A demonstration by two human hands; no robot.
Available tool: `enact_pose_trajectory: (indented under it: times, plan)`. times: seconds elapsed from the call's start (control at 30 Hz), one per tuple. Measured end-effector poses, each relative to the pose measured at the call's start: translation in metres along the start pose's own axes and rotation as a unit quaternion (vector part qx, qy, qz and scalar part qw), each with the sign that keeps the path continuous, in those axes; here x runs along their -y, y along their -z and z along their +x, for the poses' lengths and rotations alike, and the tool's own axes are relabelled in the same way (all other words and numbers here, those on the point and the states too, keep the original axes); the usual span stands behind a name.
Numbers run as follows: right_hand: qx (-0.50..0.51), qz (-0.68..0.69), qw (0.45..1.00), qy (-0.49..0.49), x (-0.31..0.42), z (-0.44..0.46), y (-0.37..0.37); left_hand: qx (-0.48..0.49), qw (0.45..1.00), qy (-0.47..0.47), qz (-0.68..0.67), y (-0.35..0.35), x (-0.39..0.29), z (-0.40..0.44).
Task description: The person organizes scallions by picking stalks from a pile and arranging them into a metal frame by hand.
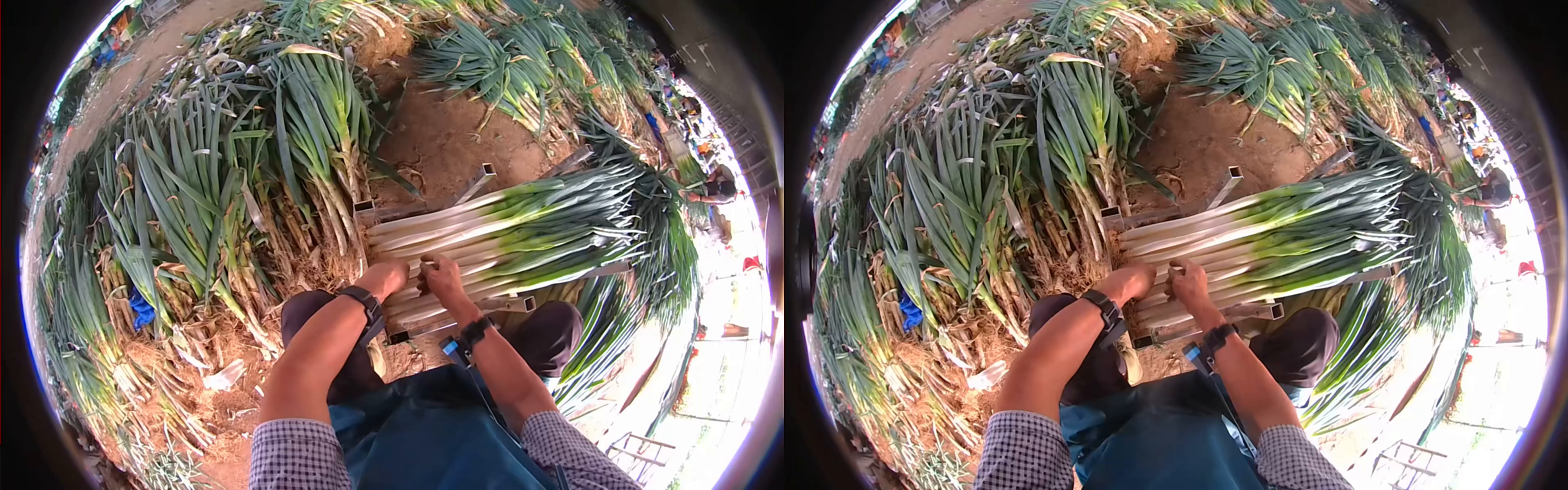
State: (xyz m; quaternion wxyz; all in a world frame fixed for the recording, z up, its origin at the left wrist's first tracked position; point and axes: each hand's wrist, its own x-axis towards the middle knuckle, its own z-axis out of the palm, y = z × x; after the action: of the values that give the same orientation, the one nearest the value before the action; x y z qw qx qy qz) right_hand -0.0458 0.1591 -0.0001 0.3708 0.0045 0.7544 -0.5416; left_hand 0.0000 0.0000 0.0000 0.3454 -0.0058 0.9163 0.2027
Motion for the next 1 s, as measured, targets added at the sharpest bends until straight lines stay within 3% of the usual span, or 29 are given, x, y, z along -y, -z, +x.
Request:
enact_pose_trajectory:
  times: [0.07, 0.1, 0.17, 0.3, 0.4, 0.53, 0.8, 1.0]
  plan:
    - [0.0, -0.038, 0.999, 0.0, 0.022, 0.0, 0.025, -0.05, 0.997, -0.019, -0.059, 0.0, -0.024, 0.021]
    - [0.033, -0.039, 0.998, 0.042, 0.01, 0.007, -0.065, -0.038, 0.999, 0.027, -0.011, -0.006, 0.048, -0.033]
    - [0.009, -0.176, 0.979, 0.104, -0.007, 0.025, -0.043, -0.056, 0.998, 0.0, -0.02, 0.0, 0.019, -0.032]
    - [0.004, -0.101, 0.995, -0.014, 0.009, 0.021, -0.031, 0.002, 0.999, 0.052, -0.003, 0.031, -0.001, -0.043]
    - [-0.031, -0.194, 0.97, 0.142, -0.004, 0.026, -0.029, -0.104, 0.99, 0.093, -0.009, 0.054, -0.002, -0.04]
    - [0.015, -0.091, 0.994, 0.055, 0.001, 0.025, -0.03, -0.048, 0.977, 0.113, 0.172, 0.085, 0.002, -0.046]
    - [0.056, 0.01, 0.998, 0.021, -0.005, 0.021, -0.021, 0.035, 0.963, 0.083, 0.255, 0.048, 0.008, -0.014]
    - [0.001, -0.065, 0.982, 0.18, -0.038, 0.042, -0.032, -0.004, 0.979, 0.055, 0.195, 0.045, 0.014, -0.014]
